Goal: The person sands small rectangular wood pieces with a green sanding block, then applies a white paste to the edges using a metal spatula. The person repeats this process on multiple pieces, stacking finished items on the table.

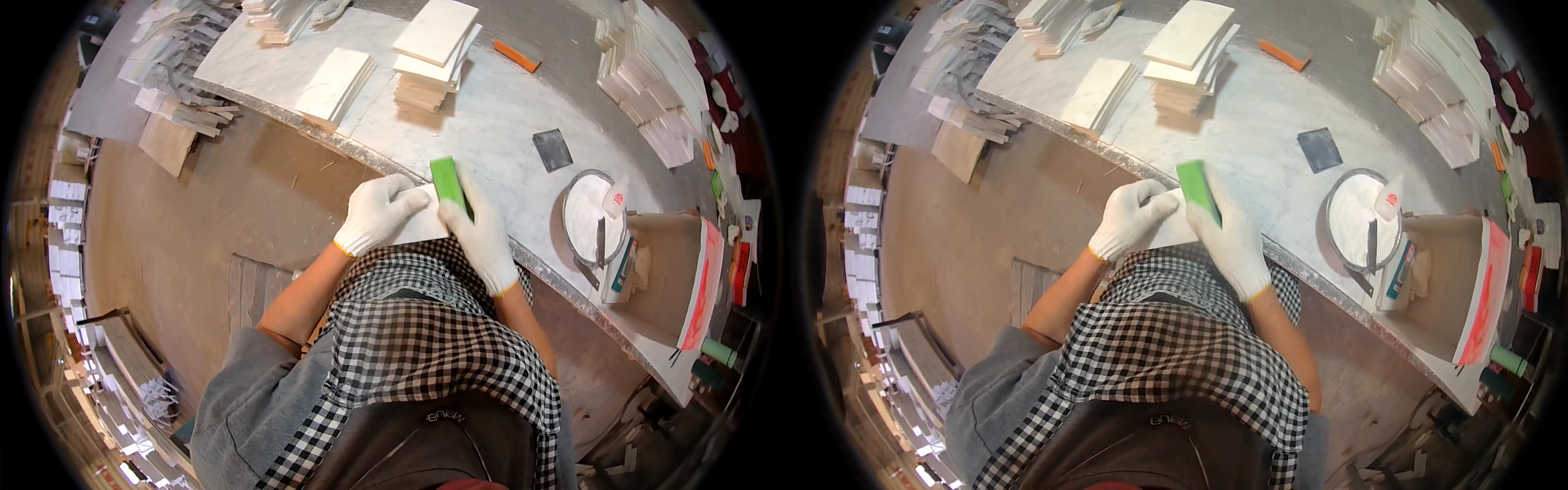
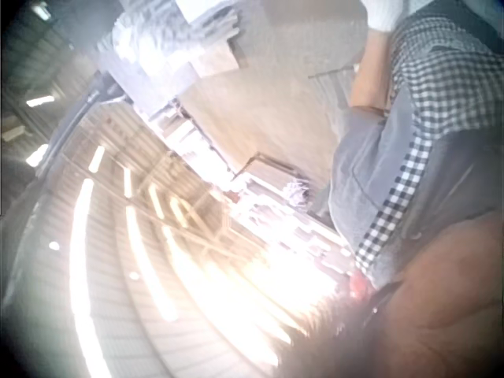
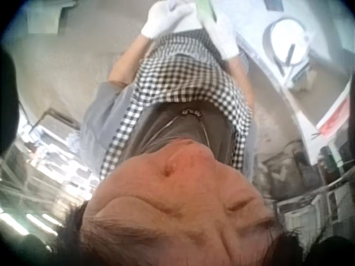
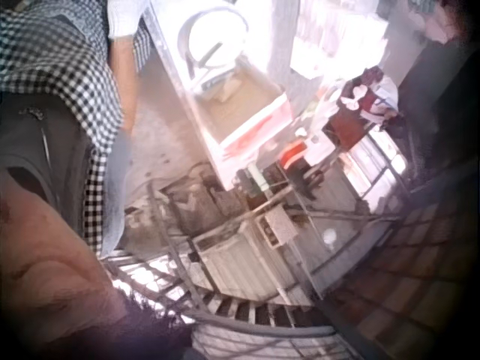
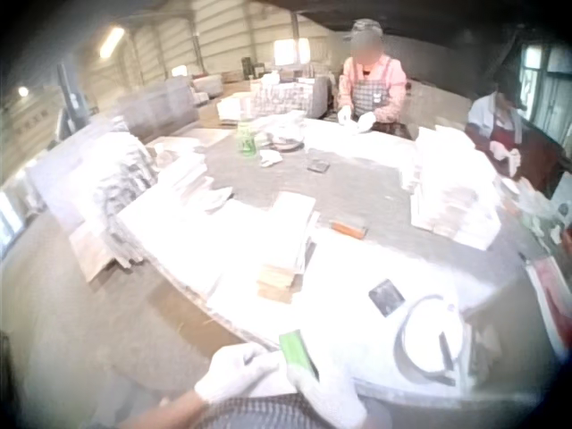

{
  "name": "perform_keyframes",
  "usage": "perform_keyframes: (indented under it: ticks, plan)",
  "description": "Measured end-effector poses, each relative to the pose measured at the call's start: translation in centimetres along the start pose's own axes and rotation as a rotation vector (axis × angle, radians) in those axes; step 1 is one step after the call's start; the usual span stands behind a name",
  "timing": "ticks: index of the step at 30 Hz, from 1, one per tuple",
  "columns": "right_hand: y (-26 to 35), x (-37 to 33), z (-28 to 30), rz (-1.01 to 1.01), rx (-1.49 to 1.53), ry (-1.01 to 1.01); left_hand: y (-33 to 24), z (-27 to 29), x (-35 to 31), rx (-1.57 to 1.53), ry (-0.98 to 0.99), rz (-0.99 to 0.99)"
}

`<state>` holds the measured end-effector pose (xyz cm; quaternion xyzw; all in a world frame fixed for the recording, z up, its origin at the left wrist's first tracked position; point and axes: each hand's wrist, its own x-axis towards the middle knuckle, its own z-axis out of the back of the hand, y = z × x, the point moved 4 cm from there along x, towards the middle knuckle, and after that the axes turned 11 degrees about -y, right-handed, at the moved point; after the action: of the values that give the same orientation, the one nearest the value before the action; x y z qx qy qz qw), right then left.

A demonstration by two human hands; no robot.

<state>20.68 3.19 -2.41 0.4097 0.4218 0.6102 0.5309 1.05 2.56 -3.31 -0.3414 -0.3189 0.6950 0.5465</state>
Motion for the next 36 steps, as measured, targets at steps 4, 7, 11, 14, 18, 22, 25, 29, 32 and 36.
perform_keyframes:
  ticks: [4,7,11,14,18,22,25,29,32,36]
  plan:
    - [0.4,-2.8,0.5,0.001,-0.117,0.017,1.0,0.8,1.0,-0.004,-0.007,0.057]
    - [0.5,-1.1,0.4,-0.046,-0.130,-0.021,-0.8,-0.1,0.4,0.074,0.021,0.016]
    - [1.1,0.8,0.4,-0.007,-0.134,-0.100,-1.3,-1.0,-0.2,0.111,0.028,-0.018]
    - [0.8,-1.9,0.6,0.194,-0.376,-0.119,-1.4,0.3,0.8,0.158,-0.019,0.096]
    - [1.3,-2.8,0.5,0.188,-0.420,-0.166,-0.4,-0.3,1.0,0.188,-0.016,0.112]
    - [1.8,0.3,-0.3,0.280,-0.452,-0.287,-1.3,-1.5,0.3,0.210,0.007,-0.019]
    - [2.0,-0.6,-0.1,0.312,-0.488,-0.238,-0.7,-0.4,0.8,0.184,-0.007,0.054]
    - [1.4,-3.6,0.8,0.259,-0.519,-0.140,0.6,0.8,1.8,0.147,-0.069,0.106]
    - [1.6,-1.7,0.1,0.237,-0.518,-0.226,-0.7,-1.0,1.0,0.206,-0.043,-0.015]
    - [1.9,0.8,-0.6,0.374,-0.484,-0.302,-1.1,-1.7,0.0,0.219,0.010,0.026]
